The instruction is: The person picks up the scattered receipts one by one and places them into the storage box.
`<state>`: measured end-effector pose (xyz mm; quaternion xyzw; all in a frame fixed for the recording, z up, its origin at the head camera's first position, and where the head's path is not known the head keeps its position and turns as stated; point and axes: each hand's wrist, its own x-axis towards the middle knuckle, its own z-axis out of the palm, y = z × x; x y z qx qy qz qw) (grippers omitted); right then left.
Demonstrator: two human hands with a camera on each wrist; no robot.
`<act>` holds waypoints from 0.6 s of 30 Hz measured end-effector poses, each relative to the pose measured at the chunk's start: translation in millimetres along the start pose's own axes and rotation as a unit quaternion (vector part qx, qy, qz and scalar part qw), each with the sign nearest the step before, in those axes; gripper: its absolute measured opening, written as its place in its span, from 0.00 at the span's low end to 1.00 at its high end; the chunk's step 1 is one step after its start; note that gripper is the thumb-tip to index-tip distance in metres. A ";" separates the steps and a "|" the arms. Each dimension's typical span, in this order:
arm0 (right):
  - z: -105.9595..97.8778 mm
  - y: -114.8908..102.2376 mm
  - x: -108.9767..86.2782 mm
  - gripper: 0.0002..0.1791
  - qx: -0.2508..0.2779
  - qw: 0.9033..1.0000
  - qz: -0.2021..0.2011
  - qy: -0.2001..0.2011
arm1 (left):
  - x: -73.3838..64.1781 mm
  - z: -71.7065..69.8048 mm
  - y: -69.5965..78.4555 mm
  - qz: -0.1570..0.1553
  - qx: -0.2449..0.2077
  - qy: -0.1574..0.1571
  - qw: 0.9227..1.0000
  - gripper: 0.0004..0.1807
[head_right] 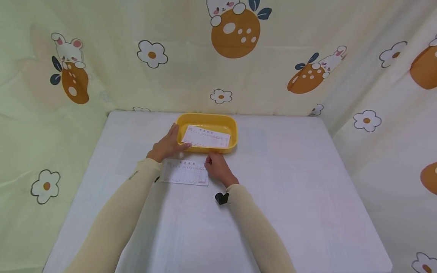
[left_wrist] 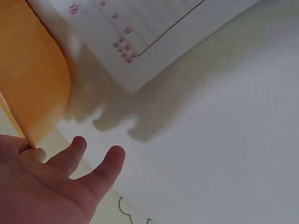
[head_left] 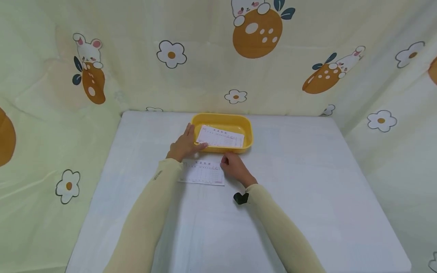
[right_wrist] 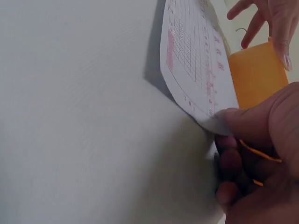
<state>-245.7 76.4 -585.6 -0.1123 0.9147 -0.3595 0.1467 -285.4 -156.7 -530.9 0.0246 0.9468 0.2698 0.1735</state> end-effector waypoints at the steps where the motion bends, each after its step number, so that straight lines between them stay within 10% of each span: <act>1: -0.4 1.0 -0.9 0.02 0.005 1.000 0.001 0.001 | 0.4 -0.2 -0.2 -0.001 0.002 0.000 1.000 0.62; 18: -6.7 14.1 -23.6 0.03 0.058 0.998 -0.005 0.010 | 4.0 2.8 0.3 -0.018 -0.006 -0.006 1.000 0.62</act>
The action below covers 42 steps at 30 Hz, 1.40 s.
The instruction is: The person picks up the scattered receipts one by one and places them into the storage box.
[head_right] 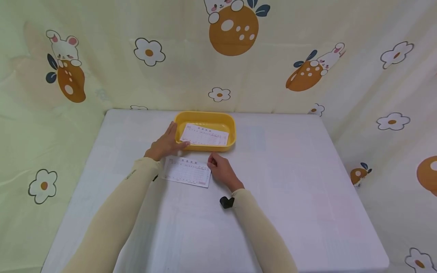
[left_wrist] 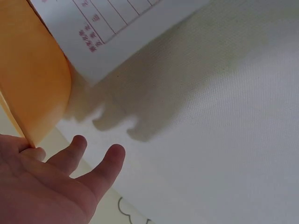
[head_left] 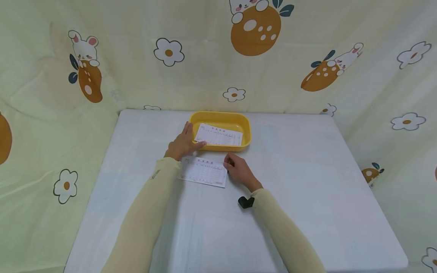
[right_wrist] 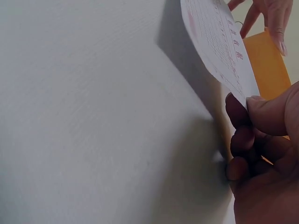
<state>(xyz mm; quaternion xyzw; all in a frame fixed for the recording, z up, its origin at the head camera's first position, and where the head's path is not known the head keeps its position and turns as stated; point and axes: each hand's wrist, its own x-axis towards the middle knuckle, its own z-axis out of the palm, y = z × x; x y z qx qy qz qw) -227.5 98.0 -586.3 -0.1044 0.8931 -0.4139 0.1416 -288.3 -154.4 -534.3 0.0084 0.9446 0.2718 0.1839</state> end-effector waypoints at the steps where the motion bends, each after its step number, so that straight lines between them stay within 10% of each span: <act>1: -1.6 0.8 -1.8 0.03 0.001 1.000 -0.001 0.000 | 0.7 0.3 -0.8 0.000 -0.002 0.000 1.000 0.62; 23: -77.8 6.9 -39.6 0.02 -0.031 0.998 -0.031 0.048 | 2.8 1.4 -9.3 0.016 -0.012 -0.007 1.000 0.62; 42: -149.7 -36.8 34.6 0.03 -0.093 0.989 -0.079 0.083 | 2.4 -0.6 -7.9 0.015 -0.029 -0.008 0.999 0.62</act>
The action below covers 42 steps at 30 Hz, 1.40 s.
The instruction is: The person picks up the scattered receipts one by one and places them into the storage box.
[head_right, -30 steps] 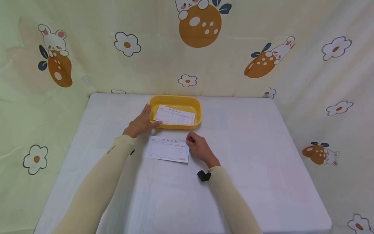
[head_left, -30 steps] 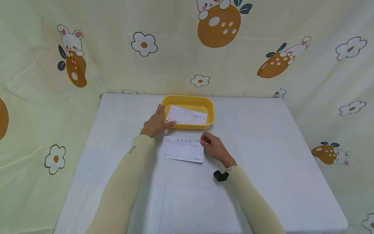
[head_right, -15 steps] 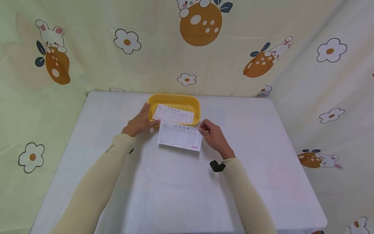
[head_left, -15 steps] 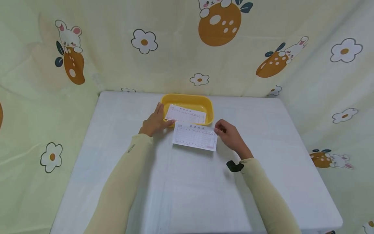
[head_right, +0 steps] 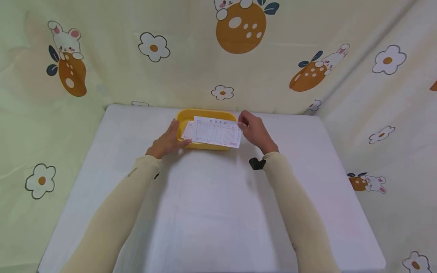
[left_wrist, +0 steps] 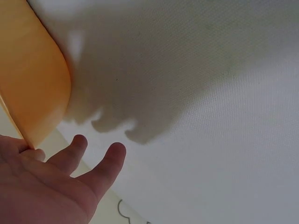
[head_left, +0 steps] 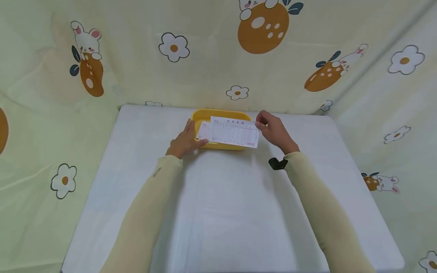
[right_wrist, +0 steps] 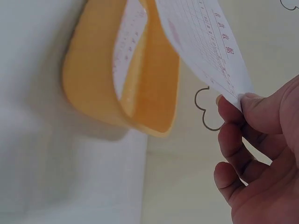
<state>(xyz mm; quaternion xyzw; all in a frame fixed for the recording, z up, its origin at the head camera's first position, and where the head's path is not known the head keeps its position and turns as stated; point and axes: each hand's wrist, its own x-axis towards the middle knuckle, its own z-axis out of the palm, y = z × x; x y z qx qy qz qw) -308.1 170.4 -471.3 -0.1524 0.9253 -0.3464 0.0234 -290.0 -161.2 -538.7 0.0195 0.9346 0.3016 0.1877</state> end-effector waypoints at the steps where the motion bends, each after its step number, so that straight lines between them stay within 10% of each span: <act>1: -2.1 -2.4 5.4 0.04 -0.003 1.000 -0.003 0.001 | 0.0 -0.7 0.9 -0.001 0.002 0.000 1.000 0.61; 18: -28.0 -43.0 80.7 0.08 -0.053 0.998 0.010 -0.018 | 3.0 0.9 2.3 -0.010 0.012 -0.002 1.000 0.62; 42: 1.8 -47.6 87.0 0.07 -0.034 0.999 0.023 -0.030 | 2.7 0.4 0.3 -0.013 0.004 0.001 1.000 0.62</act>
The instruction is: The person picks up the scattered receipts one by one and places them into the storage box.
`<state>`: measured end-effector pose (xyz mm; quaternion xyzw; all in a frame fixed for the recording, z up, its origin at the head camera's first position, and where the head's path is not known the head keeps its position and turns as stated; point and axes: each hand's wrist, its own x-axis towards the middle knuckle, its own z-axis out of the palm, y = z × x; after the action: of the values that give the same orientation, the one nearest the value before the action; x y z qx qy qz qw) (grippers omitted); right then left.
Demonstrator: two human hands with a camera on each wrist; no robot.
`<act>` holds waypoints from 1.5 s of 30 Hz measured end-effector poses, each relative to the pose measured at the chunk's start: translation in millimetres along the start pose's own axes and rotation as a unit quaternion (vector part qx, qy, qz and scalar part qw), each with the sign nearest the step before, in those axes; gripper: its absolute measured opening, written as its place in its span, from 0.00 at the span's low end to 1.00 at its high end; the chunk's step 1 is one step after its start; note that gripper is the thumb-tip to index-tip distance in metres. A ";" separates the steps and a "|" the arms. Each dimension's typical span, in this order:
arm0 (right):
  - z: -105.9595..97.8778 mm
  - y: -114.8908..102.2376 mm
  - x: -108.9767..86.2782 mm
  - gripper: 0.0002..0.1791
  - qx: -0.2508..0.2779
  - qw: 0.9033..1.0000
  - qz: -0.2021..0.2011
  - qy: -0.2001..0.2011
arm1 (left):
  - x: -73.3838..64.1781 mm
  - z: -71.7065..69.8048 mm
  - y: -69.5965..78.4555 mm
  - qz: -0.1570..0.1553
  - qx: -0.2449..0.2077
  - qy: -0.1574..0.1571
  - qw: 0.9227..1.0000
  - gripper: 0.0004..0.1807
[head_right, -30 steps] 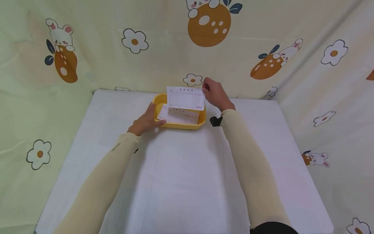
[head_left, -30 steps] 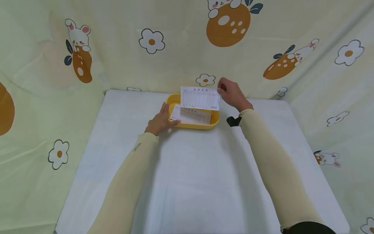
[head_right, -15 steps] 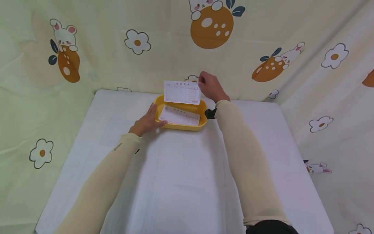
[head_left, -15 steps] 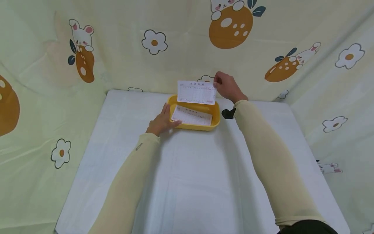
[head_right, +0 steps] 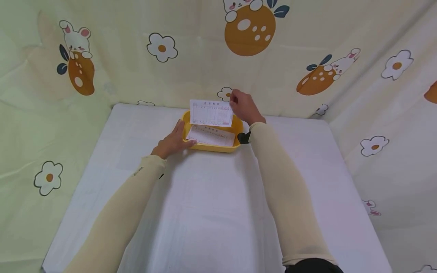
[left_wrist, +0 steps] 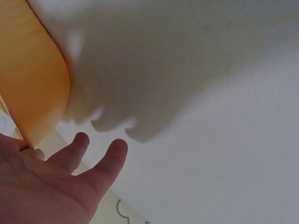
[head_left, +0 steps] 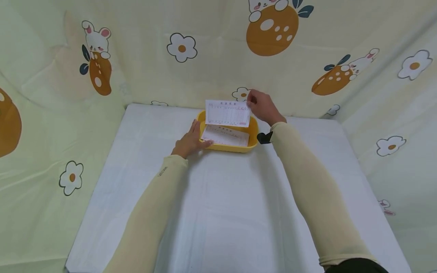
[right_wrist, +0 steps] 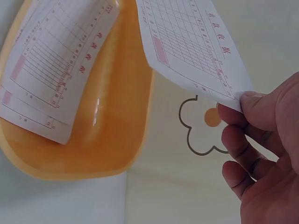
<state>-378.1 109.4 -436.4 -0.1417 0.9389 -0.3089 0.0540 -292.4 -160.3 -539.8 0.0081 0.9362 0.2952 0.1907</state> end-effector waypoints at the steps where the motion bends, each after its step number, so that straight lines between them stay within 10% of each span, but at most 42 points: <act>1: 1.9 1.2 -0.4 0.06 0.001 1.000 -0.002 0.000 | 0.4 0.3 -0.1 -0.001 0.000 -0.002 1.000 0.62; 30: 22.3 20.7 -2.6 0.15 0.043 0.998 0.030 -0.023 | 0.4 -0.7 1.7 -0.012 0.012 -0.002 1.000 0.62; 45: 27.1 36.9 -41.4 0.30 0.028 0.998 0.043 -0.025 | 4.1 0.6 -2.3 0.007 0.033 0.014 0.999 0.62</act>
<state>-342.0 134.8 -479.6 -0.1072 0.9333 -0.3293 0.0943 -295.8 -161.3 -542.9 0.0172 0.9478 0.2658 0.1754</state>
